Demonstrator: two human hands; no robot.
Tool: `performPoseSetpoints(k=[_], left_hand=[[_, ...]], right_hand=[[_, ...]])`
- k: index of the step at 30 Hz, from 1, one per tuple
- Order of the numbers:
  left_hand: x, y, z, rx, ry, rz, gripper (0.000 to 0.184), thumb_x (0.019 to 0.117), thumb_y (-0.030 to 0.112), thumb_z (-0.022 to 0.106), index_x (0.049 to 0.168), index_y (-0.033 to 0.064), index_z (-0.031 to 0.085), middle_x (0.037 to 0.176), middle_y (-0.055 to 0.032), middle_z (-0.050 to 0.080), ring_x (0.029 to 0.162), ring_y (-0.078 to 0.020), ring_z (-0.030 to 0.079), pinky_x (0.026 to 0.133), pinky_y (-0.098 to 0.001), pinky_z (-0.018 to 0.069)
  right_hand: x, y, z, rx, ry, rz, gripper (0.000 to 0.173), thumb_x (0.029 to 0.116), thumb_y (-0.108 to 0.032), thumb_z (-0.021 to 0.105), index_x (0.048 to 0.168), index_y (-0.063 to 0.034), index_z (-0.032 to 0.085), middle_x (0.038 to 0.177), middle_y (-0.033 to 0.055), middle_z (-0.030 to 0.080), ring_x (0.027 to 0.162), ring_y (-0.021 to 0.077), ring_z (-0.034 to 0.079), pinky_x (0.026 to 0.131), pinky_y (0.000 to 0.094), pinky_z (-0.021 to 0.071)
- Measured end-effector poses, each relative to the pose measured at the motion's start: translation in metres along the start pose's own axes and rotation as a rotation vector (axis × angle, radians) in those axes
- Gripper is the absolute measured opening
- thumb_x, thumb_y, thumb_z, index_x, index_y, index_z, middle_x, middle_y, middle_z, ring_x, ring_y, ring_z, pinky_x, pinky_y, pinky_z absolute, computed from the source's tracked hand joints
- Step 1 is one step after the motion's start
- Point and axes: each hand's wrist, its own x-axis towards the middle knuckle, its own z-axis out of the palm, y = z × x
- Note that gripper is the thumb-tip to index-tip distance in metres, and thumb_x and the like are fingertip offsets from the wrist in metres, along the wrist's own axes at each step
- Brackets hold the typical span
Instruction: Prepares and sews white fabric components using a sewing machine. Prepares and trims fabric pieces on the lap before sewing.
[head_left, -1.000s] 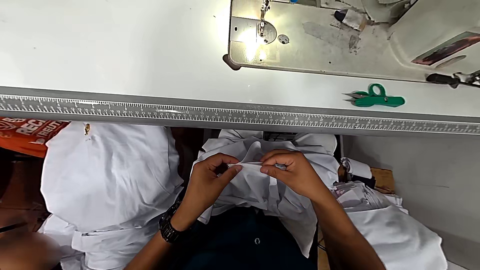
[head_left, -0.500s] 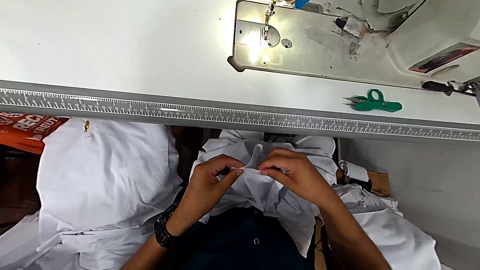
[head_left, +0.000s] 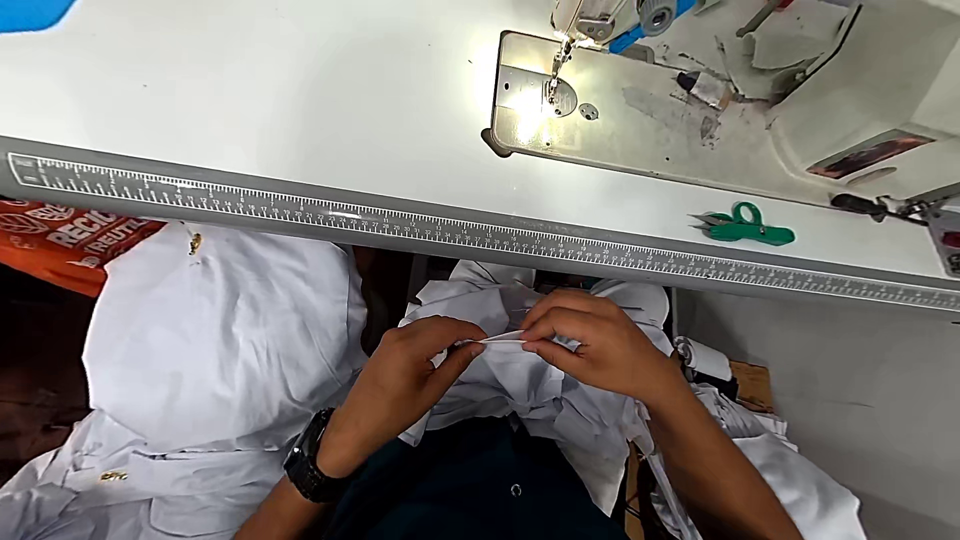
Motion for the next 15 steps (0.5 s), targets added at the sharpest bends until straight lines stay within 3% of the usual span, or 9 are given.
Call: performPoseSetpoints(k=[4, 7, 10, 12, 15], left_hand=[[0.001, 0.005, 0.006, 0.180, 0.114, 0.124, 0.019, 0.1012, 0.021, 0.059, 0.102, 0.0115, 0.076, 0.106, 0.0008, 0.073, 0.108, -0.0161, 0.065, 0.094, -0.0387, 0.0510], [0.001, 0.009, 0.010, 0.053, 0.216, 0.150, 0.017, 0.1024, 0.018, 0.058, 0.101, 0.0099, 0.073, 0.112, -0.0013, 0.070, 0.120, -0.0183, 0.060, 0.106, -0.0398, 0.0479], [-0.002, 0.017, 0.017, -0.168, 0.324, 0.135, 0.016, 0.1067, 0.018, 0.053, 0.107, 0.0091, 0.067, 0.113, -0.0020, 0.065, 0.112, -0.0117, 0.064, 0.096, -0.0297, 0.0559], [-0.002, 0.019, 0.019, -0.248, 0.431, 0.127, 0.017, 0.1081, 0.020, 0.051, 0.111, 0.0121, 0.065, 0.109, 0.0011, 0.064, 0.102, -0.0074, 0.063, 0.087, -0.0245, 0.0560], [0.014, 0.018, -0.015, -0.074, 0.574, 0.205, 0.018, 0.1075, 0.021, 0.051, 0.112, 0.0150, 0.067, 0.108, 0.0040, 0.066, 0.102, -0.0038, 0.063, 0.088, -0.0214, 0.0540]], right_hand=[[0.001, -0.026, -0.003, -0.184, 0.037, 0.044, 0.009, 0.0915, -0.016, 0.069, 0.085, -0.0121, 0.074, 0.099, -0.0011, 0.073, 0.092, 0.0102, 0.067, 0.083, 0.0300, 0.0553], [0.004, -0.044, -0.010, -0.162, 0.069, 0.070, 0.010, 0.0882, -0.015, 0.072, 0.079, -0.0124, 0.071, 0.097, -0.0013, 0.072, 0.094, 0.0092, 0.067, 0.084, 0.0278, 0.0566], [0.015, -0.065, -0.015, -0.119, 0.098, 0.069, 0.010, 0.0864, -0.010, 0.073, 0.078, -0.0099, 0.069, 0.094, -0.0005, 0.070, 0.087, 0.0061, 0.066, 0.075, 0.0214, 0.0574], [0.027, -0.078, -0.013, -0.090, 0.124, 0.056, 0.008, 0.0884, -0.009, 0.072, 0.082, -0.0079, 0.068, 0.091, -0.0002, 0.069, 0.083, 0.0045, 0.065, 0.071, 0.0186, 0.0570], [0.060, -0.087, 0.000, 0.008, 0.213, 0.015, 0.003, 0.0941, -0.008, 0.068, 0.094, -0.0058, 0.071, 0.089, 0.0012, 0.067, 0.082, 0.0061, 0.064, 0.072, 0.0211, 0.0573]])
